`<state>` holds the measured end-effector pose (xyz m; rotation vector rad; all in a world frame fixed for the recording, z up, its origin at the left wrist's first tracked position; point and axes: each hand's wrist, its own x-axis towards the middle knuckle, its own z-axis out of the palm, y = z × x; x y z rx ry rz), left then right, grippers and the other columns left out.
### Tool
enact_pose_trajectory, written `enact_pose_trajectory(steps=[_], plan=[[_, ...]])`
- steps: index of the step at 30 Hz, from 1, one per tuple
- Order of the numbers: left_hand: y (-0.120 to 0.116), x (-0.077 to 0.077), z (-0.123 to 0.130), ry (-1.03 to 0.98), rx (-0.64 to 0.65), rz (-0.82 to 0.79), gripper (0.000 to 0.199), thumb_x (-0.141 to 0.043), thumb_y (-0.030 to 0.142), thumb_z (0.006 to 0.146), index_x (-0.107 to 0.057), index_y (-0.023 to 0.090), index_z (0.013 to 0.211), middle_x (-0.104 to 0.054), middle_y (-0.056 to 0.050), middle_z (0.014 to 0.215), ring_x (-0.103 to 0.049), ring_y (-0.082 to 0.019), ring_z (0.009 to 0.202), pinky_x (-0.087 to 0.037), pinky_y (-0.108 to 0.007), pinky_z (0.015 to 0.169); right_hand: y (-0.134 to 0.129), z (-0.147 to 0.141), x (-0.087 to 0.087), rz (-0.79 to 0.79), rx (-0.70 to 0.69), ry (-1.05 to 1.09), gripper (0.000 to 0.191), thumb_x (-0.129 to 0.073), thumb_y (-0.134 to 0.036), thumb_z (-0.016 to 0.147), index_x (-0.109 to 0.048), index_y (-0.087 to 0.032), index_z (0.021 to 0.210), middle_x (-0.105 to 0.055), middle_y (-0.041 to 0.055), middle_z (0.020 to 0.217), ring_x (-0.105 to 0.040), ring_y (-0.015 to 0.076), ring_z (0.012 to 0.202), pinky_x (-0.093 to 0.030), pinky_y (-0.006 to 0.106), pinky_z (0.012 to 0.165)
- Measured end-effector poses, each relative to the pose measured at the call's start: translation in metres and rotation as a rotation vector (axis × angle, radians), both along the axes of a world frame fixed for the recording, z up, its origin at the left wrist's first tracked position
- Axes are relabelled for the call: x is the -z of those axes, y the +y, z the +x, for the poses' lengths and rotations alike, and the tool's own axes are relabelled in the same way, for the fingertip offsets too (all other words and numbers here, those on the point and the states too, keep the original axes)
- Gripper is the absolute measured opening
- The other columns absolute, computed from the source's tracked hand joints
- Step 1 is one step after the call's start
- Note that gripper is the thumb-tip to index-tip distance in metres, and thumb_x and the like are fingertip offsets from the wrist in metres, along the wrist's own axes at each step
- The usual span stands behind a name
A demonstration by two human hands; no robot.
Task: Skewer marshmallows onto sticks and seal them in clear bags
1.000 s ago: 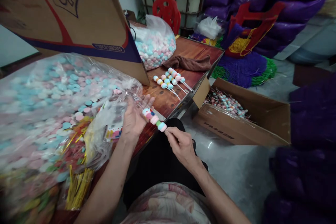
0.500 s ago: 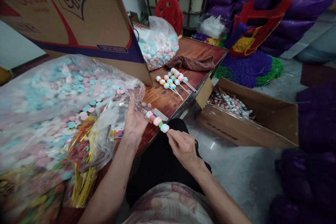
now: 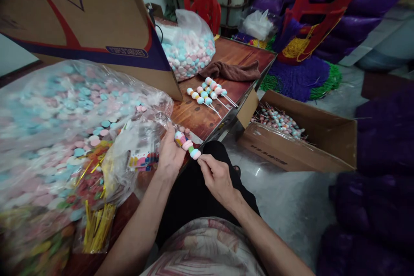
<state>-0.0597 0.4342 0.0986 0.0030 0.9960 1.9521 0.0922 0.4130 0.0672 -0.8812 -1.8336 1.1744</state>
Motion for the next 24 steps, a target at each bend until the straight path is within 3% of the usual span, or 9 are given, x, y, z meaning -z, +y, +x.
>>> enact_pose_trajectory(steps=[7,10,13,16,18,22,24], plan=[[-0.002,0.001,0.005,0.008,0.062,-0.004,0.032,-0.064,0.047,0.090,-0.059,0.016,0.082,-0.064,-0.002,0.077,-0.066,-0.012,0.072,-0.050,-0.022,0.064,0.003,-0.002,-0.016,-0.978,-0.226,0.505,0.026,-0.068,-0.039,0.090,-0.062,-0.016,0.082,-0.032,-0.0120,0.046,-0.015,0.0042,0.037,-0.016,0.020,0.040],[-0.001,0.001,0.007,-0.005,0.088,-0.005,0.034,-0.058,0.047,0.094,-0.059,0.015,0.082,-0.063,-0.002,0.078,-0.065,-0.012,0.072,-0.051,-0.023,0.068,0.004,-0.002,-0.015,-1.127,-0.274,0.624,0.023,-0.074,-0.034,0.088,-0.064,-0.014,0.081,-0.030,-0.0129,0.046,-0.011,0.0024,0.037,-0.016,0.019,0.040],[-0.001,0.001,0.009,0.014,0.129,-0.001,0.036,-0.056,0.048,0.094,-0.059,0.015,0.080,-0.062,-0.002,0.077,-0.064,-0.012,0.070,-0.052,-0.023,0.069,0.003,-0.005,-0.013,-1.137,-0.290,0.640,0.021,-0.073,-0.032,0.088,-0.065,-0.013,0.081,-0.031,-0.0128,0.045,-0.012,0.0021,0.037,-0.016,0.019,0.040],[-0.002,0.002,0.010,0.041,0.186,0.023,0.037,-0.058,0.048,0.093,-0.058,0.015,0.076,-0.060,-0.002,0.074,-0.062,-0.012,0.069,-0.052,-0.024,0.069,0.004,-0.007,-0.010,-1.027,-0.235,0.569,0.022,-0.071,-0.034,0.090,-0.063,-0.015,0.080,-0.032,-0.0118,0.045,-0.014,0.0032,0.037,-0.016,0.019,0.041],[-0.003,0.003,0.009,0.037,0.215,0.040,0.034,-0.061,0.046,0.092,-0.057,0.016,0.076,-0.059,-0.002,0.074,-0.062,-0.013,0.070,-0.052,-0.025,0.071,0.005,-0.007,-0.008,-0.839,-0.143,0.448,0.024,-0.066,-0.036,0.093,-0.062,-0.016,0.080,-0.035,-0.0101,0.047,-0.021,0.0051,0.039,-0.018,0.020,0.041],[-0.005,0.006,0.008,0.029,0.250,0.041,0.028,-0.064,0.041,0.091,-0.057,0.017,0.080,-0.060,-0.002,0.075,-0.064,-0.015,0.073,-0.052,-0.029,0.075,0.012,0.001,-0.002,-0.142,0.018,0.056,0.019,-0.056,-0.028,0.099,-0.064,-0.017,0.085,-0.047,-0.0042,0.059,-0.039,0.0093,0.048,-0.029,0.023,0.049],[-0.007,0.007,0.009,0.031,0.248,0.025,0.027,-0.064,0.041,0.091,-0.058,0.016,0.082,-0.061,-0.002,0.077,-0.065,-0.015,0.075,-0.052,-0.030,0.078,0.015,0.004,0.001,0.227,0.048,-0.102,0.020,-0.050,-0.020,0.101,-0.065,-0.017,0.088,-0.051,-0.0023,0.063,-0.041,0.0102,0.051,-0.032,0.025,0.054]])
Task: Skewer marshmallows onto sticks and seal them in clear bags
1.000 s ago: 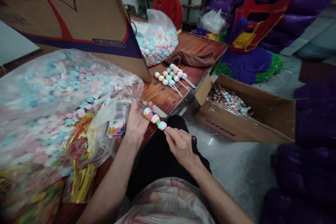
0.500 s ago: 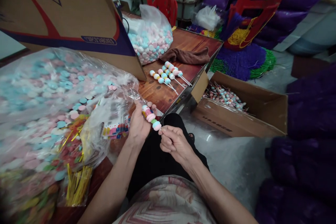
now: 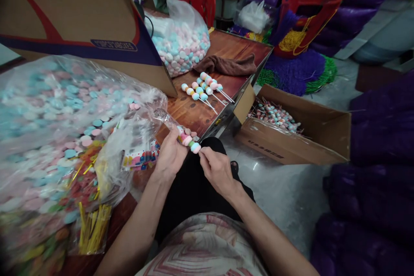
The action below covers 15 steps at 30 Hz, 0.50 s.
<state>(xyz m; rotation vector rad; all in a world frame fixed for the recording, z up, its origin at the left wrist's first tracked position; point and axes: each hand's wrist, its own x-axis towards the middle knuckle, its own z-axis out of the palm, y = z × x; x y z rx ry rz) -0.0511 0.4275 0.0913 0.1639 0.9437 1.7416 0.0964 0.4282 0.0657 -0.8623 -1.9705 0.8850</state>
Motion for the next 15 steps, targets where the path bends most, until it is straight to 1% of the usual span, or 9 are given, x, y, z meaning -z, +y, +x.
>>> enact_pose_trajectory(steps=[1,3,5,6,8,10,12,13,15], plan=[[-0.001,0.000,0.001,0.002,-0.005,-0.009,0.026,-0.064,0.040,0.092,-0.058,0.016,0.082,-0.061,-0.002,0.078,-0.066,-0.015,0.077,-0.052,-0.030,0.079,0.001,0.001,0.002,0.147,0.006,-0.061,0.022,-0.047,-0.016,0.101,-0.065,-0.016,0.088,-0.052,-0.0018,0.063,-0.041,0.0105,0.051,-0.032,0.026,0.055],[-0.002,-0.001,0.004,0.014,-0.010,-0.028,0.026,-0.064,0.039,0.092,-0.057,0.016,0.081,-0.061,-0.002,0.078,-0.066,-0.015,0.079,-0.052,-0.029,0.079,0.001,0.000,0.006,0.347,0.015,-0.154,0.027,-0.043,-0.012,0.103,-0.064,-0.016,0.086,-0.051,-0.0016,0.059,-0.040,0.0111,0.050,-0.031,0.027,0.055],[-0.004,-0.002,0.008,0.036,-0.008,-0.044,0.027,-0.065,0.039,0.091,-0.056,0.016,0.080,-0.061,-0.002,0.077,-0.067,-0.016,0.079,-0.052,-0.029,0.078,-0.001,-0.003,0.007,0.430,0.023,-0.194,0.030,-0.042,-0.011,0.103,-0.064,-0.016,0.084,-0.051,-0.0016,0.057,-0.040,0.0115,0.049,-0.030,0.029,0.054],[-0.005,-0.003,0.009,0.047,-0.005,-0.048,0.027,-0.066,0.040,0.090,-0.056,0.016,0.080,-0.061,-0.001,0.076,-0.067,-0.016,0.079,-0.052,-0.029,0.078,-0.002,-0.005,0.007,0.418,0.023,-0.186,0.030,-0.041,-0.012,0.103,-0.065,-0.016,0.085,-0.052,-0.0012,0.058,-0.042,0.0117,0.049,-0.031,0.029,0.055],[-0.007,-0.005,0.011,0.059,0.010,-0.047,0.027,-0.067,0.039,0.089,-0.056,0.016,0.080,-0.061,-0.001,0.076,-0.067,-0.016,0.080,-0.052,-0.029,0.078,-0.005,-0.007,0.005,0.283,0.019,-0.115,0.026,-0.042,-0.015,0.104,-0.065,-0.016,0.092,-0.055,-0.0004,0.063,-0.045,0.0117,0.051,-0.034,0.027,0.055],[-0.008,-0.008,0.010,0.061,0.043,-0.039,0.025,-0.068,0.038,0.089,-0.056,0.017,0.081,-0.061,-0.001,0.076,-0.067,-0.016,0.080,-0.051,-0.029,0.078,-0.007,-0.009,0.000,0.053,0.019,-0.010,0.021,-0.046,-0.020,0.103,-0.065,-0.017,0.095,-0.055,-0.0016,0.065,-0.045,0.0112,0.052,-0.036,0.025,0.055],[-0.010,-0.011,0.009,0.065,0.087,-0.038,0.025,-0.069,0.037,0.088,-0.056,0.017,0.082,-0.062,-0.002,0.076,-0.067,-0.017,0.081,-0.052,-0.030,0.079,-0.009,-0.010,-0.005,-0.169,0.026,0.083,0.018,-0.051,-0.024,0.102,-0.065,-0.018,0.092,-0.050,-0.0042,0.061,-0.043,0.0108,0.050,-0.034,0.024,0.051],[-0.010,-0.012,0.009,0.070,0.103,-0.037,0.024,-0.068,0.036,0.088,-0.056,0.017,0.082,-0.063,-0.002,0.077,-0.067,-0.017,0.082,-0.051,-0.030,0.080,-0.009,-0.010,-0.007,-0.253,0.031,0.123,0.019,-0.052,-0.026,0.101,-0.065,-0.019,0.089,-0.047,-0.0052,0.059,-0.042,0.0106,0.049,-0.033,0.023,0.049],[-0.010,-0.014,0.010,0.079,0.121,-0.029,0.023,-0.068,0.036,0.089,-0.057,0.016,0.083,-0.064,-0.002,0.079,-0.066,-0.016,0.083,-0.051,-0.030,0.082,-0.009,-0.012,-0.009,-0.359,0.035,0.183,0.020,-0.054,-0.028,0.100,-0.064,-0.019,0.086,-0.045,-0.0060,0.057,-0.041,0.0106,0.049,-0.033,0.023,0.048]])
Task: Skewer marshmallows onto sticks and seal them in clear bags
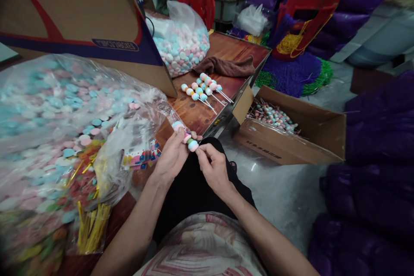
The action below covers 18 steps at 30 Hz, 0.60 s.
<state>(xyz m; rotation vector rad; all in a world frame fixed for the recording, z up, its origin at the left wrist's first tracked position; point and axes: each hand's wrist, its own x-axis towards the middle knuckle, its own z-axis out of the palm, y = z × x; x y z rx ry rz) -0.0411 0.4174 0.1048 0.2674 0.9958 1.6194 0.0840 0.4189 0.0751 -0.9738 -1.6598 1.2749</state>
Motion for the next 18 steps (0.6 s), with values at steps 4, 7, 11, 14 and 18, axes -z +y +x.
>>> enact_pose_trajectory(steps=[4,7,11,14,18], plan=[[-0.002,-0.001,0.006,-0.036,0.039,0.022,0.024,-0.068,0.039,0.089,-0.062,0.016,0.087,-0.065,-0.002,0.082,-0.066,-0.016,0.086,-0.050,-0.030,0.087,0.001,-0.006,-0.003,-0.034,0.023,0.078,0.020,-0.054,-0.031,0.099,-0.064,-0.019,0.087,-0.044,-0.0062,0.058,-0.040,0.0104,0.049,-0.034,0.023,0.050],[-0.006,-0.003,0.003,-0.058,0.090,0.024,0.023,-0.071,0.037,0.087,-0.066,0.016,0.089,-0.066,-0.003,0.085,-0.065,-0.015,0.088,-0.050,-0.029,0.088,0.004,-0.007,-0.009,-0.054,0.024,0.125,0.022,-0.055,-0.031,0.099,-0.062,-0.019,0.083,-0.044,-0.0062,0.057,-0.041,0.0106,0.049,-0.036,0.023,0.051],[-0.006,-0.011,-0.013,0.015,0.191,0.019,0.036,-0.072,0.049,0.084,-0.069,0.014,0.093,-0.071,-0.009,0.095,-0.068,-0.021,0.095,-0.051,-0.033,0.089,0.008,-0.004,-0.019,-0.107,0.006,0.165,0.022,-0.056,-0.030,0.098,-0.063,-0.018,0.081,-0.045,-0.0061,0.055,-0.039,0.0098,0.047,-0.033,0.022,0.048],[0.004,-0.020,-0.026,0.023,0.053,0.065,0.045,-0.072,0.058,0.079,-0.068,0.016,0.097,-0.073,-0.010,0.099,-0.069,-0.025,0.101,-0.052,-0.036,0.090,0.008,-0.001,-0.021,-0.133,-0.032,0.161,0.021,-0.058,-0.030,0.097,-0.065,-0.017,0.083,-0.045,-0.0063,0.053,-0.038,0.0090,0.045,-0.030,0.022,0.046],[0.018,-0.025,-0.029,-0.079,-0.003,0.058,0.036,-0.080,0.045,0.076,-0.065,0.016,0.093,-0.072,-0.004,0.082,-0.072,-0.020,0.084,-0.054,-0.033,0.083,0.005,-0.002,-0.020,-0.199,-0.139,0.154,0.024,-0.056,-0.033,0.098,-0.065,-0.016,0.084,-0.044,-0.0070,0.049,-0.034,0.0084,0.042,-0.027,0.022,0.044]])
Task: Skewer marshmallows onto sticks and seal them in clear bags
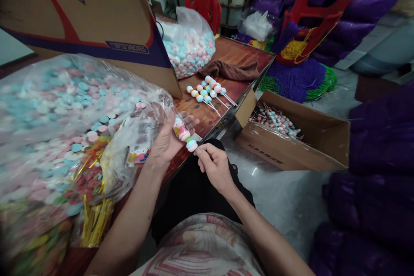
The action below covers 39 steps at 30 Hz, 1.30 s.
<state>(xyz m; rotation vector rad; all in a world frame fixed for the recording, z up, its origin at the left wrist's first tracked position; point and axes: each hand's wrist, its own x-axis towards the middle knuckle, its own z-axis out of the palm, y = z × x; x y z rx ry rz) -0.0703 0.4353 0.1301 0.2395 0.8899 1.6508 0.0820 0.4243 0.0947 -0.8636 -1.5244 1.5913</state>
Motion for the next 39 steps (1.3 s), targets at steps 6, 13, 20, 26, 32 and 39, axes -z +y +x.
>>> enact_pose_trajectory(steps=[6,13,20,26,32,39], plan=[[-0.002,0.008,0.009,-0.073,0.025,-0.127,0.028,-0.083,0.030,0.075,-0.061,0.014,0.076,-0.059,0.003,0.060,-0.063,-0.011,0.057,-0.055,-0.029,0.075,0.005,0.007,0.004,0.232,0.027,-0.156,0.023,-0.053,-0.029,0.100,-0.062,-0.018,0.082,-0.047,-0.0055,0.055,-0.041,0.0100,0.047,-0.032,0.023,0.048],[-0.011,0.017,0.012,-0.069,0.045,-0.142,0.030,-0.083,0.034,0.075,-0.061,0.014,0.076,-0.063,-0.001,0.065,-0.073,-0.022,0.078,-0.055,-0.031,0.073,0.010,0.012,0.013,1.013,0.077,-0.466,0.028,-0.044,-0.012,0.102,-0.061,-0.018,0.081,-0.053,-0.0016,0.059,-0.044,0.0124,0.050,-0.033,0.028,0.056],[-0.015,0.024,0.017,-0.065,0.042,-0.128,0.030,-0.082,0.036,0.076,-0.060,0.015,0.079,-0.058,0.003,0.059,-0.072,-0.018,0.075,-0.047,-0.022,0.060,-0.007,-0.008,0.017,0.809,0.138,-0.375,0.024,-0.043,-0.013,0.102,-0.063,-0.016,0.091,-0.061,0.0017,0.070,-0.051,0.0128,0.055,-0.038,0.026,0.058],[-0.014,0.020,0.011,-0.098,0.049,-0.143,0.030,-0.084,0.030,0.073,-0.058,0.015,0.074,-0.058,0.004,0.062,-0.069,-0.015,0.069,-0.050,-0.023,0.062,-0.015,-0.001,0.011,0.450,0.055,-0.251,0.018,-0.050,-0.025,0.101,-0.063,-0.019,0.091,-0.051,-0.0030,0.065,-0.043,0.0110,0.052,-0.036,0.024,0.053],[-0.016,0.027,0.026,-0.046,0.079,-0.126,0.032,-0.084,0.022,0.071,-0.055,0.015,0.058,-0.052,0.005,0.053,-0.061,-0.010,0.058,-0.055,-0.028,0.076,-0.013,-0.018,0.012,0.431,0.176,-0.220,0.019,-0.046,-0.023,0.100,-0.061,-0.020,0.089,-0.061,0.0021,0.078,-0.055,0.0135,0.062,-0.044,0.025,0.061],[-0.024,0.020,0.004,-0.022,0.084,-0.114,0.035,-0.083,0.038,0.074,-0.067,0.014,0.094,-0.073,-0.009,0.089,-0.072,-0.022,0.082,-0.057,-0.037,0.083,-0.008,-0.019,0.016,0.341,0.166,-0.190,0.020,-0.050,-0.028,0.100,-0.064,-0.019,0.090,-0.050,-0.0033,0.064,-0.044,0.0114,0.051,-0.037,0.024,0.053]])
